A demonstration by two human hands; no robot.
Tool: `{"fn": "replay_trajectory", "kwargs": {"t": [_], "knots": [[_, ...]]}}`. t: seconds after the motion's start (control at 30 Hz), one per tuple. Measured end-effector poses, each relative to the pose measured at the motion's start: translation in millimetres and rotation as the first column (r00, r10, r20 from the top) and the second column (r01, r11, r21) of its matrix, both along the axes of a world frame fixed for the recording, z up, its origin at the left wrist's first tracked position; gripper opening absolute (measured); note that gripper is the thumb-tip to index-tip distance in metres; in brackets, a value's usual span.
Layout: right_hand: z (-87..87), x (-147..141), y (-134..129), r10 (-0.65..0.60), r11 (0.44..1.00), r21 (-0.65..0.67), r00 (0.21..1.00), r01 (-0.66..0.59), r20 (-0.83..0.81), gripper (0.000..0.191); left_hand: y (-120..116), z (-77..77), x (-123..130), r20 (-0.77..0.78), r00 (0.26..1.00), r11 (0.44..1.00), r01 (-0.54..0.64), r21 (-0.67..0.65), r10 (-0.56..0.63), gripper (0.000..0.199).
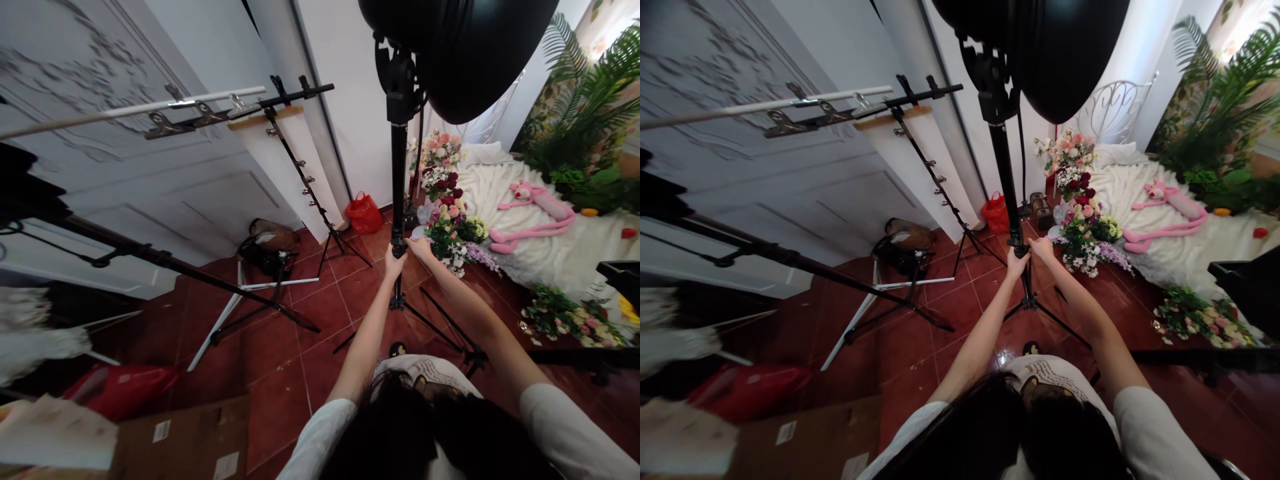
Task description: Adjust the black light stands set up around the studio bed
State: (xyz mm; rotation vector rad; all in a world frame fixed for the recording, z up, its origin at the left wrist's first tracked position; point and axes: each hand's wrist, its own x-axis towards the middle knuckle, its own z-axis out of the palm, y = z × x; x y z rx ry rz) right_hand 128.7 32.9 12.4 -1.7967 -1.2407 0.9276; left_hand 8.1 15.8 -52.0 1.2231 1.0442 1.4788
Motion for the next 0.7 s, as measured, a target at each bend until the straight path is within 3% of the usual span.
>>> {"fn": "replay_trajectory", "kwargs": {"t": [0.17,0.4,0.5,0.6,0.7], "knots": [[-9.5,-8,-24,0.076,0.996,0.064,0.970,-0.063,-0.232,0.047,3,-7.7,1,0.015,1.000,1.000,0.011,-0.006,-0.011,0.042],[-17.1,-14,-48,0.118,0.987,0.156,0.786,-0.028,-0.607,0.053,0,-3.0,0,-0.026,1.000,1.000,-0.004,-0.015,0.004,0.037],[-17.8,-18,-50,0.125,0.989,0.141,0.747,-0.042,-0.653,0.055,-3,2.0,1,-0.034,0.999,0.999,-0.005,-0.039,0.004,0.036],[-21.1,-24,-50,0.199,0.979,0.168,0.753,-0.118,-0.627,0.067,-5,3.7,1,-0.029,1.000,0.998,-0.014,-0.058,0.012,0.036],[-27.6,-29,-48,0.222,0.972,0.205,0.759,-0.119,-0.612,0.077,-6,2.2,3,-0.009,1.000,0.999,-0.013,-0.043,0.012,0.035]]}}
